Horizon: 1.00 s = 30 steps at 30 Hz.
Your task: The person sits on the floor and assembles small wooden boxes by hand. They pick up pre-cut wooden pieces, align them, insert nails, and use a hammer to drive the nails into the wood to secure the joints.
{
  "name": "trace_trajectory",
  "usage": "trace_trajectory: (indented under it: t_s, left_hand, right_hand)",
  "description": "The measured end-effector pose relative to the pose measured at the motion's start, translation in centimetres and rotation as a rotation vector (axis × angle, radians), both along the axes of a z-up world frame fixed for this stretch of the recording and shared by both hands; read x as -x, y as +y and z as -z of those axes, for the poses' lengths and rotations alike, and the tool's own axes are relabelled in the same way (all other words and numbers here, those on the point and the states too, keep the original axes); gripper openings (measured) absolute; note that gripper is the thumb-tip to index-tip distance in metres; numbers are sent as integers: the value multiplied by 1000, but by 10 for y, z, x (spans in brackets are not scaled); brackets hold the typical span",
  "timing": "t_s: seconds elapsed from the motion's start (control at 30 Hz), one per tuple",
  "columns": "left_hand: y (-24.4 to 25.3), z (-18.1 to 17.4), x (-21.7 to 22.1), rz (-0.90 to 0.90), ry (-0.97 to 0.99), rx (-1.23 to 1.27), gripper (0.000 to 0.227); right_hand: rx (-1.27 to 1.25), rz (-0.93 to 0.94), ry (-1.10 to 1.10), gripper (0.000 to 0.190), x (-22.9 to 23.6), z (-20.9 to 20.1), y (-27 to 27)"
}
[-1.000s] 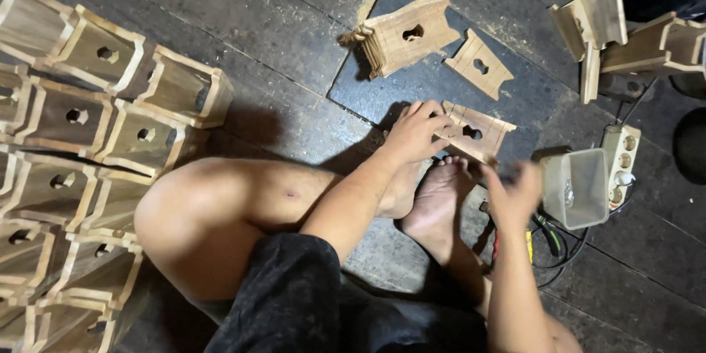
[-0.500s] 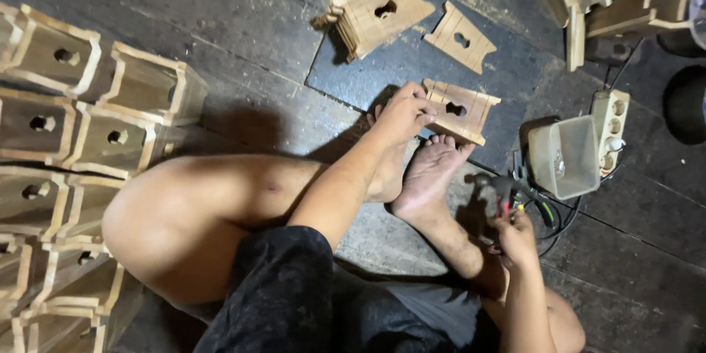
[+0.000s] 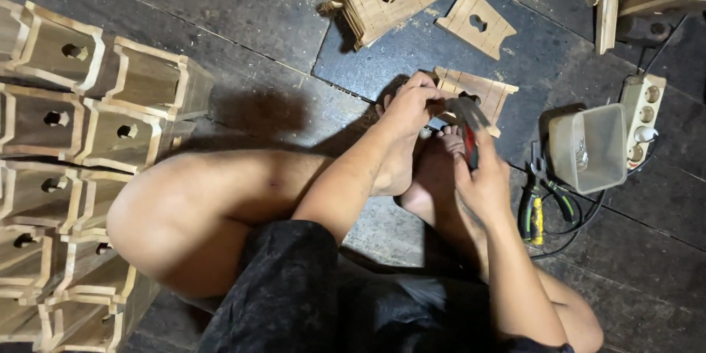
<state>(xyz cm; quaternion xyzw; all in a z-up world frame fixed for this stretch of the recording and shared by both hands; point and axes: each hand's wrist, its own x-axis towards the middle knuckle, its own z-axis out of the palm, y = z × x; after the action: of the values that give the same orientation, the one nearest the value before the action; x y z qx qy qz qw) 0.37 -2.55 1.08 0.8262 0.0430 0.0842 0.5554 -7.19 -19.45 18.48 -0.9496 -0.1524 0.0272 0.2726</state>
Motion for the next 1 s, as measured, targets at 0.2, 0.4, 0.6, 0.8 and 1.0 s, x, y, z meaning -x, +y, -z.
trace_trajectory:
  t_s: [0.2,0.4,0.6,0.8,1.0]
  left_hand:
    - [-13,25,-7,-50,33,17,22]
    - [12,5,-3,75,-28,112,25]
    - [36,-35,3,145,-57,5,34]
    - [-2,-41,10,-248,308,153,15]
    - [36,-140,41,-257,328,513,10]
  right_hand:
    - [-17,101,-12,73,-10,26,-32]
    - [-144,95,-36,58,3,-6,5]
    - [-134,144,-40,69,10,-9,-17]
    - [-197,65,-22,66,2,0,15]
    - [-152,94,-133,62,0,34,-28]
